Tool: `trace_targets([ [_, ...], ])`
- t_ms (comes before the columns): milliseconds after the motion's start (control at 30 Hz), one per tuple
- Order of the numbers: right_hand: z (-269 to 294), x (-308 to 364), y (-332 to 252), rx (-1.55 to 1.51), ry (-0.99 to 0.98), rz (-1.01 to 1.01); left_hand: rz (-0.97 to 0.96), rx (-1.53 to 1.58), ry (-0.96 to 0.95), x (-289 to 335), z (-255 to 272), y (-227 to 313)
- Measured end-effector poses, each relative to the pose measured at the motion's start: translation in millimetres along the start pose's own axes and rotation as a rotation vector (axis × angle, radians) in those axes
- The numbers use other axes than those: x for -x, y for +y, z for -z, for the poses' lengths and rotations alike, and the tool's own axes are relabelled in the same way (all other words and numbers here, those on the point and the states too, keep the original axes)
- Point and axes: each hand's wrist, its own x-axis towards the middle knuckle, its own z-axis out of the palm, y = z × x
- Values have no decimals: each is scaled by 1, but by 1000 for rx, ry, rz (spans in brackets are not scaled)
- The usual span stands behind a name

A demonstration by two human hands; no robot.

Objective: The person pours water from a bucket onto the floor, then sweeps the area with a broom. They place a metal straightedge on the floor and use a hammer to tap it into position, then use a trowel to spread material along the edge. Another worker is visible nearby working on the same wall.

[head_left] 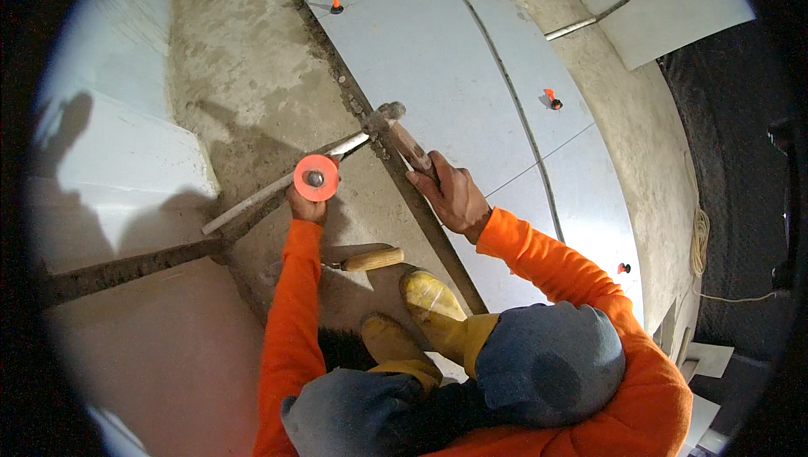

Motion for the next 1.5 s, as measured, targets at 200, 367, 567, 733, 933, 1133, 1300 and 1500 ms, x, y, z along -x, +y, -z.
trace_targets([
  [200,0,-5,-8,-4,22,4,-344,-1020,-219,-18,-40,-10],
  [367,-4,-2,-12,-17,10,-45,-316,-1170,-317,-31,-7,-31],
  [567,25,17,-3,-69,-95,-15,-754,-1462,-551,58,19,13],
  [733,30,26,-8,-95,-79,-74,-439,-1087,-283,62,8,24],
  [933,10,10,-14,-73,-88,-66,-325,-1102,-207,-6,-1,-47],
  [1133,31,24,-5,-57,-145,14,-225,-1397,-235,-14,100,-38],
  [1300,40,40,5,-78,-114,-25,-345,-1227,-38,13,76,2],
  [1500,34,16,3,-114,-62,-58,-574,-1004,-220,12,-46,55],
])
